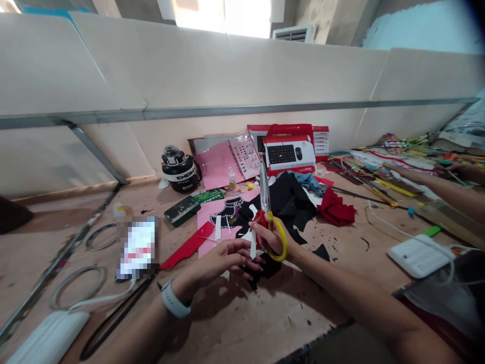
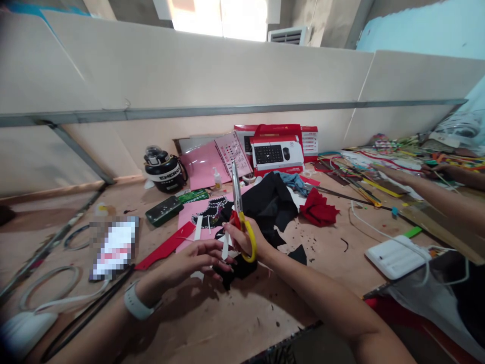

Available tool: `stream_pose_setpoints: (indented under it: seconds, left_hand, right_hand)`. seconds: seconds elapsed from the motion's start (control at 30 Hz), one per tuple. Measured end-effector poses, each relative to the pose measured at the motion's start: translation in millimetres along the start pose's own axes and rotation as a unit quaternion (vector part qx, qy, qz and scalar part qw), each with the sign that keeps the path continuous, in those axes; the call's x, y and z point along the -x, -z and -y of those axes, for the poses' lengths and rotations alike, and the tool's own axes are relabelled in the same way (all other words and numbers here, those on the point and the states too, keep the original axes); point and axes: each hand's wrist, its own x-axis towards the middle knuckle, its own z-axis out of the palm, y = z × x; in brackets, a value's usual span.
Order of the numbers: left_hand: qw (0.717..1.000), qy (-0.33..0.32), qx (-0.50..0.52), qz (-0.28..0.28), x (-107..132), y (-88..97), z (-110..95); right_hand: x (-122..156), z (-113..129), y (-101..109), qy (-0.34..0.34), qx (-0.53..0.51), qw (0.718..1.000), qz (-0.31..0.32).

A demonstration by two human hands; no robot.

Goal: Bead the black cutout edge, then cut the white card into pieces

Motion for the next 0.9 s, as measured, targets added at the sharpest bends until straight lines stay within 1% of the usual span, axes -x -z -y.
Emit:
stream_pose_setpoints:
  seconds: [0.17, 0.37, 0.43, 0.57, 0.7, 0.8, 0.9]
  left_hand:
    - [1.0, 0.007, -0.017, -0.014, -3.6, 1.2, 1.9]
    - [0.999, -0.005, -0.024, -0.038, -4.9, -2.2, 1.1]
    - [0.999, 0.002, -0.03, -0.044, -4.2, -2.8, -0.1]
    - [0.996, 0.005, -0.019, -0.085, -1.6, 0.2, -5.3]
    - [0.99, -0.039, -0.027, -0.13, 0.8, 9.6, -10.5]
    - [0.983, -0.087, -0.022, -0.162, 0.5, 16.8, -10.7]
    - [0.972, -0.117, -0.008, -0.203, -1.2, 20.5, -9.1]
  right_hand:
    - [2.1, 1.4, -2.3, -0.017, -0.006, 1.0, -0.006]
    - [2.6, -7.1, -1.9, -0.019, 0.005, 1.0, 0.005]
    - [3.1, -7.8, -2.5, -0.018, 0.003, 1.0, 0.003]
    - [4.1, -0.3, -3.8, -0.022, 0.008, 1.0, -0.015]
    - [4.0, 6.6, -3.2, -0.018, 0.023, 0.999, -0.027]
    - [4.9, 4.8, -3.7, -0.015, 0.03, 0.999, -0.019]
    - [8.1, 1.7, -6.8, -0.025, 0.016, 1.0, -0.008]
